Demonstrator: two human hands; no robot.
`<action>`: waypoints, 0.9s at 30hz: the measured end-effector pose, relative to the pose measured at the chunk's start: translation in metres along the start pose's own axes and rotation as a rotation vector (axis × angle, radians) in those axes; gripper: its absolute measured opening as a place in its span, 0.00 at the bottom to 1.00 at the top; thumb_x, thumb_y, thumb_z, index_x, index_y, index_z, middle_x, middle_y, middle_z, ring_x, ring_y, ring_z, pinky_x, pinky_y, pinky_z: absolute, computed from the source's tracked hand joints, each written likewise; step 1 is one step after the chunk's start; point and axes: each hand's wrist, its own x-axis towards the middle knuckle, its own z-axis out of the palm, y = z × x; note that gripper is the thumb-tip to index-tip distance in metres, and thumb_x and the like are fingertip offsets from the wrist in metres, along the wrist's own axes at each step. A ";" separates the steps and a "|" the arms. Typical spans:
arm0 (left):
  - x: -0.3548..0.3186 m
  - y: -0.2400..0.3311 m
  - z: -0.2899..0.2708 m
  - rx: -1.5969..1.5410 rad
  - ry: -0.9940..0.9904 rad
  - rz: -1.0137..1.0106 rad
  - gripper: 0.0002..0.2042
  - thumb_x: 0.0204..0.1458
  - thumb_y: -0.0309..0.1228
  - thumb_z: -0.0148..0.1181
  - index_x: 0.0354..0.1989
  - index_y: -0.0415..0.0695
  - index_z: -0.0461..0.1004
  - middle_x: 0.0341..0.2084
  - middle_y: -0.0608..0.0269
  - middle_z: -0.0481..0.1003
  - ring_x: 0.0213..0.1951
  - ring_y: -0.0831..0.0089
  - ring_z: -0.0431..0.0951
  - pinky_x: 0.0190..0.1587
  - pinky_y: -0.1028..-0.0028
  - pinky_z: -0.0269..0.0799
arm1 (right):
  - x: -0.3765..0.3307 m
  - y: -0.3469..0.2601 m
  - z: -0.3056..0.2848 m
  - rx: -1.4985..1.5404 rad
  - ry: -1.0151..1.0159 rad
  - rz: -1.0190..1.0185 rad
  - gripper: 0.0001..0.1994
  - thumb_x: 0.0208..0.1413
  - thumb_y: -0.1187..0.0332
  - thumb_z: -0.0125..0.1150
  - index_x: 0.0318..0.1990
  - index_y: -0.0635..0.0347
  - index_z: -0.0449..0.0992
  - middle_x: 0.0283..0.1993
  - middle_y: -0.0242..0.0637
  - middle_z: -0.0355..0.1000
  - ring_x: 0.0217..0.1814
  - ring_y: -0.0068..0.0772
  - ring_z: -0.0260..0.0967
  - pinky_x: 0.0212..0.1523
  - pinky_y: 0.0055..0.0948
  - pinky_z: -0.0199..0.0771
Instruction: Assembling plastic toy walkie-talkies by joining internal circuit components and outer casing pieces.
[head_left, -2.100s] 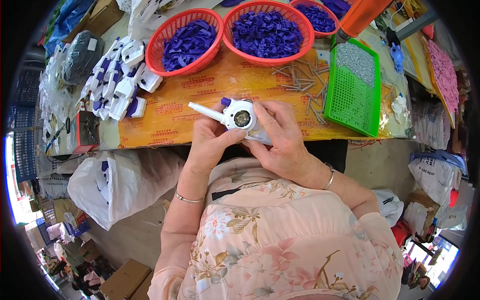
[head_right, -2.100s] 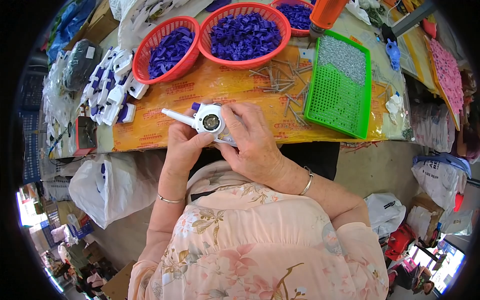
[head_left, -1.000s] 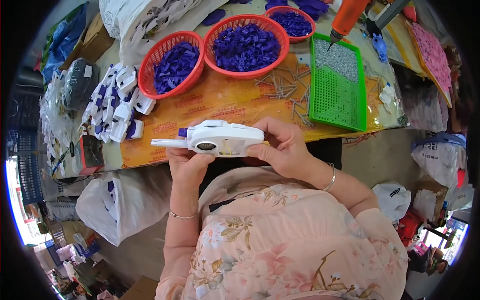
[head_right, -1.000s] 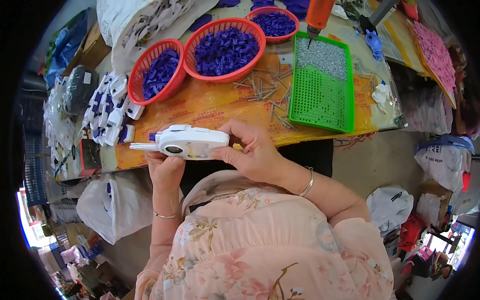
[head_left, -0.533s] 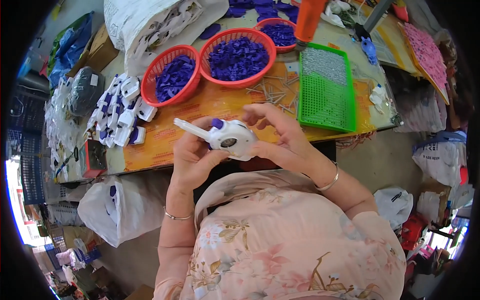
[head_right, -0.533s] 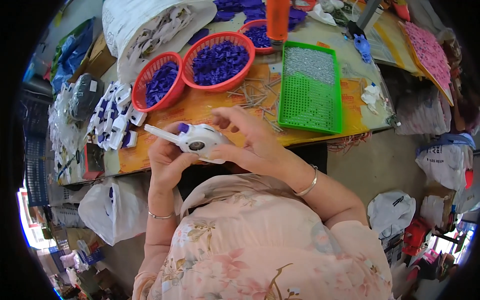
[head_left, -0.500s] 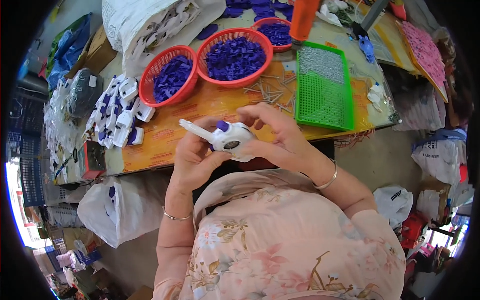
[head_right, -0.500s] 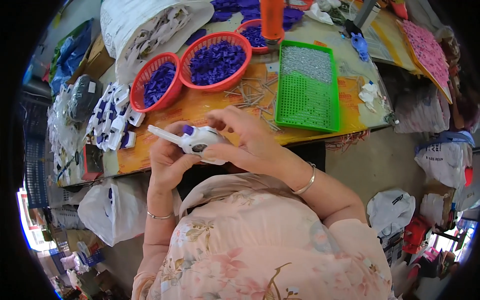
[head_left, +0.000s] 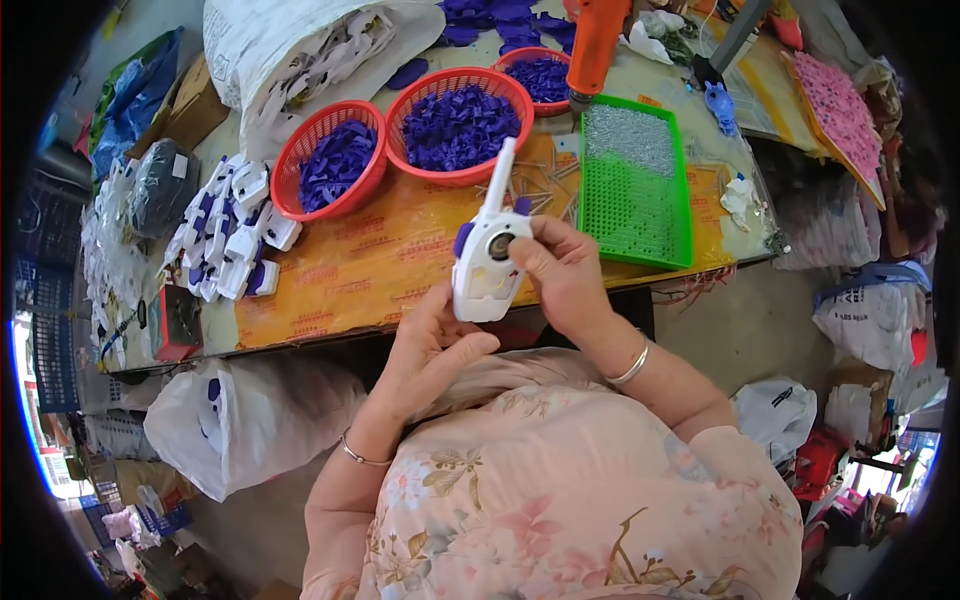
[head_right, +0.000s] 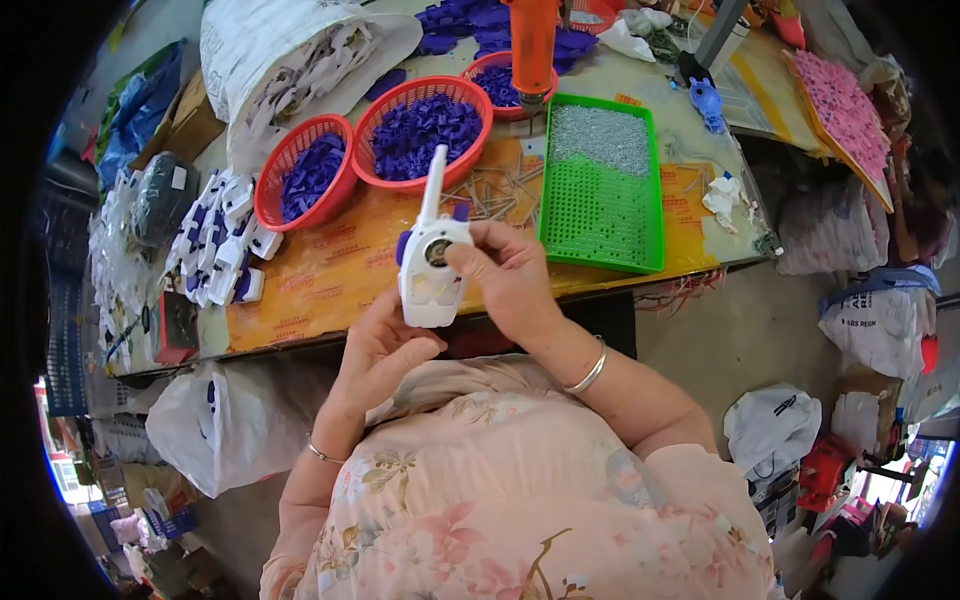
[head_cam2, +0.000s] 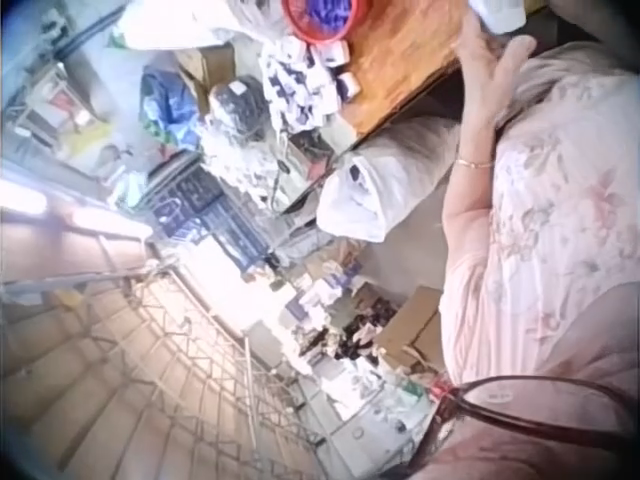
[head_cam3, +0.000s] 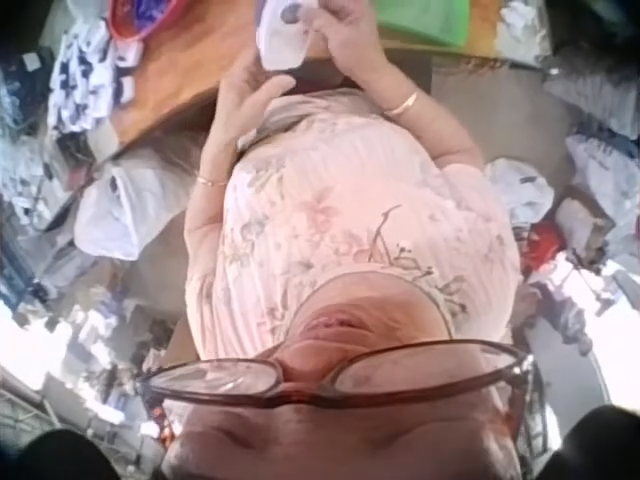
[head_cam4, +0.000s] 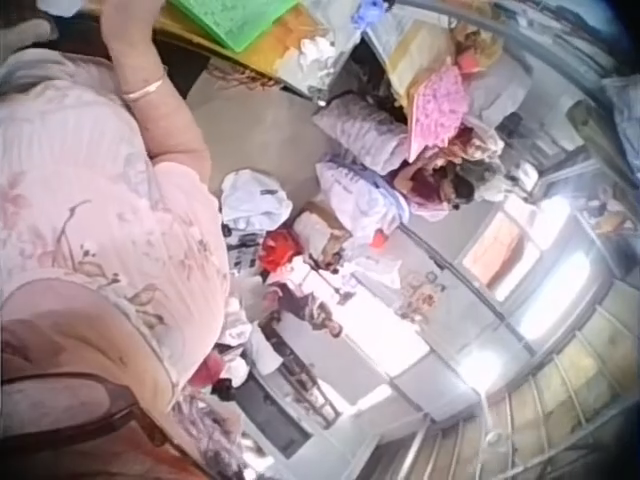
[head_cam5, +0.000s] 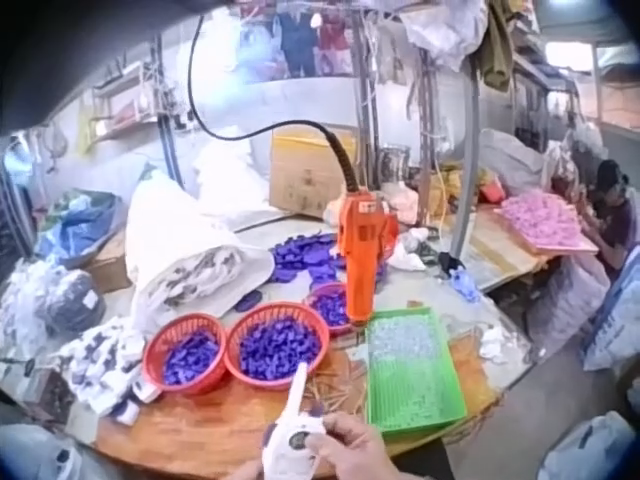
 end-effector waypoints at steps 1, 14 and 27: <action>0.002 -0.006 0.001 0.064 0.092 -0.013 0.19 0.52 0.23 0.57 0.53 0.35 0.64 0.39 0.57 0.75 0.35 0.73 0.78 0.41 0.73 0.75 | -0.003 -0.001 0.003 -0.044 -0.032 -0.019 0.07 0.52 0.75 0.60 0.39 0.64 0.75 0.33 0.29 0.74 0.35 0.16 0.69 0.37 0.19 0.70; 0.012 -0.031 -0.028 -0.587 -0.103 -0.160 0.19 0.52 0.34 0.59 0.44 0.28 0.69 0.32 0.40 0.75 0.26 0.63 0.79 0.27 0.67 0.79 | -0.009 -0.003 0.019 -0.429 -0.069 -0.307 0.25 0.39 0.69 0.71 0.48 0.65 0.71 0.34 0.33 0.64 0.31 0.24 0.60 0.31 0.22 0.64; 0.007 -0.023 -0.024 -0.411 -0.012 -0.084 0.15 0.54 0.29 0.56 0.46 0.32 0.70 0.32 0.50 0.76 0.23 0.70 0.78 0.26 0.72 0.78 | -0.014 -0.001 0.020 -0.078 -0.118 -0.029 0.23 0.48 0.76 0.64 0.53 0.67 0.65 0.44 0.36 0.70 0.41 0.21 0.69 0.40 0.23 0.72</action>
